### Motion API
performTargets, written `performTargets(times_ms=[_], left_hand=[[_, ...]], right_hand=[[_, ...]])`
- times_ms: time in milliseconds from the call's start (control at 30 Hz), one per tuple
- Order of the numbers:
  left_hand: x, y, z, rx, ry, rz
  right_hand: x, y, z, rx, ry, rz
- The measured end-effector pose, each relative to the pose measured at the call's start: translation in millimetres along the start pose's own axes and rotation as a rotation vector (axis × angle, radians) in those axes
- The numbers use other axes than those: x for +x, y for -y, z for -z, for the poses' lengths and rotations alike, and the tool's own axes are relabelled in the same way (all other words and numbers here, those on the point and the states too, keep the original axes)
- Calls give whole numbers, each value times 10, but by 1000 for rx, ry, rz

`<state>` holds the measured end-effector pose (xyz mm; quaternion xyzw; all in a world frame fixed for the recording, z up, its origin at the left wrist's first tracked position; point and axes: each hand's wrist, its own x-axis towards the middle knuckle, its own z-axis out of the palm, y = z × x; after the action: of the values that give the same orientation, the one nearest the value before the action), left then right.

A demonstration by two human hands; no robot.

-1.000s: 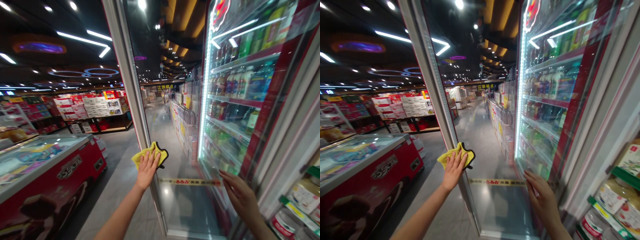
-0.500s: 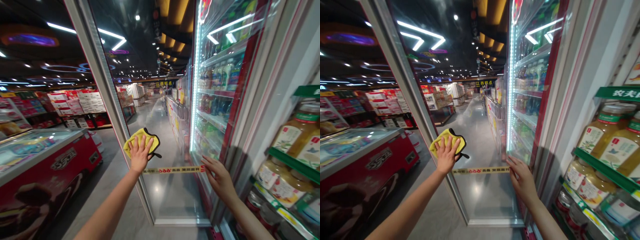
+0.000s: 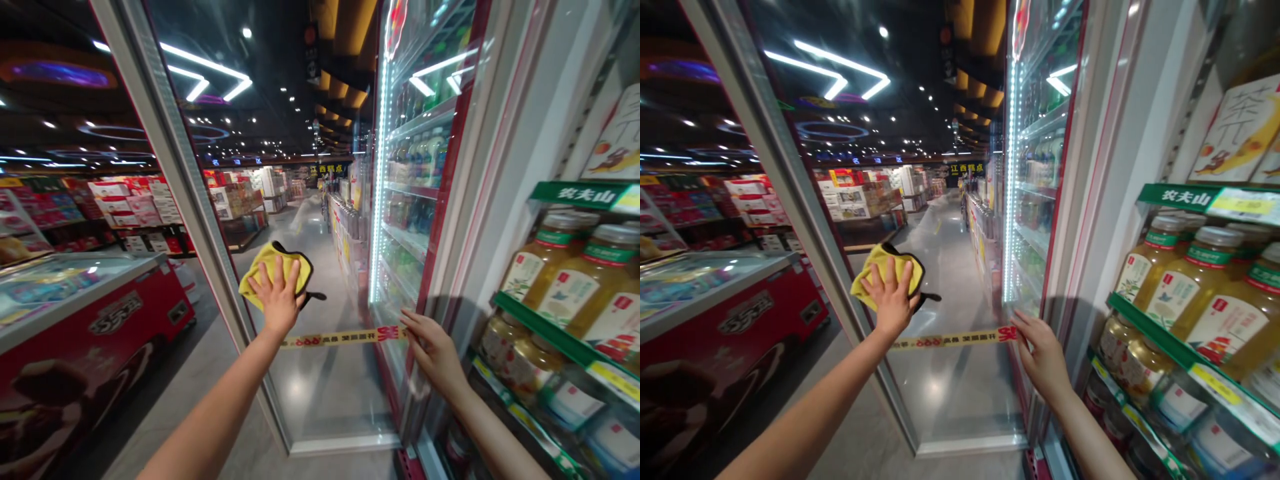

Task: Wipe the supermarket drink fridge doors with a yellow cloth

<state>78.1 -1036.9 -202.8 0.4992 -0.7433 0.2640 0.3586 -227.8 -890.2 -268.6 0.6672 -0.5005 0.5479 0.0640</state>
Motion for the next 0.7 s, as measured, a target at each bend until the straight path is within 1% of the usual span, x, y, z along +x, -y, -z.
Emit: performTargets(times_ms=[33,67,100,167,200,267,300,333,367,400,433,500,533,567,600,633,667,700], left_hand=[[106,-105,40,-4,-65,98],[205,-238,68,-9,-101,142],[283,-379,80,-15,-99,118],[336,-600,68,-12,-30,-33],[310,-649,53,-6,21,-131],[197,-615,33,4,129,-309],[138,-555,35,5,174,-366],[94,-494,48,5,203,-386],[77,-454,67,3,208,-361],[89,-452,91,3,186,-292],[131,-497,112,5,141,-194],[271,-720,134,11,31,-13],[347,-870,130,12,-1,9],[410,-1017,116,11,-2,-51],[451,-1140,96,13,19,-161],[465,-1222,72,18,55,-300],[452,-1250,49,25,99,-441],[413,-1226,30,33,143,-561]], right_hand=[[38,-16,33,-7,-8,-13],[81,-19,49,-11,-22,-22],[124,-13,49,-11,-34,-25],[180,15,13,-2,-36,-13],[186,25,-11,5,-27,1],[153,17,-48,9,9,31],[124,-6,-52,4,26,42],[95,-39,-45,-8,36,48],[75,-79,-29,-26,39,48],[67,-119,-8,-48,36,41],[75,-155,15,-71,32,30],[130,-196,49,-109,21,0],[166,-200,54,-120,16,-14],[200,-195,49,-124,13,-26],[226,-186,36,-124,12,-33],[237,-177,19,-119,11,-37],[233,-173,2,-112,11,-38],[212,-177,-10,-102,15,-39]])
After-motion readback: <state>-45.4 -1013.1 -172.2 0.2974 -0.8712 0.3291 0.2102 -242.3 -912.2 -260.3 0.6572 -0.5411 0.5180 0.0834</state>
